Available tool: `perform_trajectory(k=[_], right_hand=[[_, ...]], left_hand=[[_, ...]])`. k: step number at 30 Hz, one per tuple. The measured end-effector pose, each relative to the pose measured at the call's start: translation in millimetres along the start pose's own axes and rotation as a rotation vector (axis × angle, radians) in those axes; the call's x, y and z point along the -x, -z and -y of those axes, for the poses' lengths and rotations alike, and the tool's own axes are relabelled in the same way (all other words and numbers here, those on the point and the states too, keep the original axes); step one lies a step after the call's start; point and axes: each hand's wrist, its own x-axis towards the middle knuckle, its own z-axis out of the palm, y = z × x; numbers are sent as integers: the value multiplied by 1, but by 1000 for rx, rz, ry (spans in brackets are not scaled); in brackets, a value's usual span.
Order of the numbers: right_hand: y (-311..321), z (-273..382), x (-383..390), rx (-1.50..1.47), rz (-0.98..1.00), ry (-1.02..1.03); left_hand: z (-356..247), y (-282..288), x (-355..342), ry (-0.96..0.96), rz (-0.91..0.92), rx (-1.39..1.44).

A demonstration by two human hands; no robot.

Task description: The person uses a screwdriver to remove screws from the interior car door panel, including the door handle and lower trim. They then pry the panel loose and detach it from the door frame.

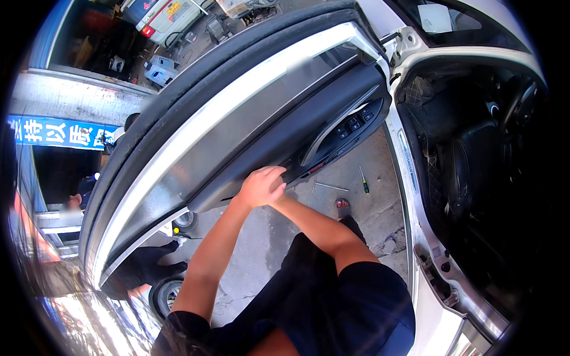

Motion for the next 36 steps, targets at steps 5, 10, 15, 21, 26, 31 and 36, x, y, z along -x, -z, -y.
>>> perform_trajectory(k=[5,10,15,21,26,31,36], right_hand=[[31,-14,-28,29,69,7],[10,6,7,11,126,37],[18,-6,-14,37,208,74],[29,-7,-19,87,363,107],[54,-3,-13,42,453,102],[67,-4,-18,75,581,103],[63,-3,-30,87,619,130]], left_hand=[[0,5,5,14,52,-9],[0,-11,1,81,-15,40],[3,-10,-6,115,14,14],[-2,-14,-7,197,-59,332],[-16,-38,-41,93,-258,45],[11,-64,-20,89,-296,-63],[19,-60,-17,124,-291,-30]])
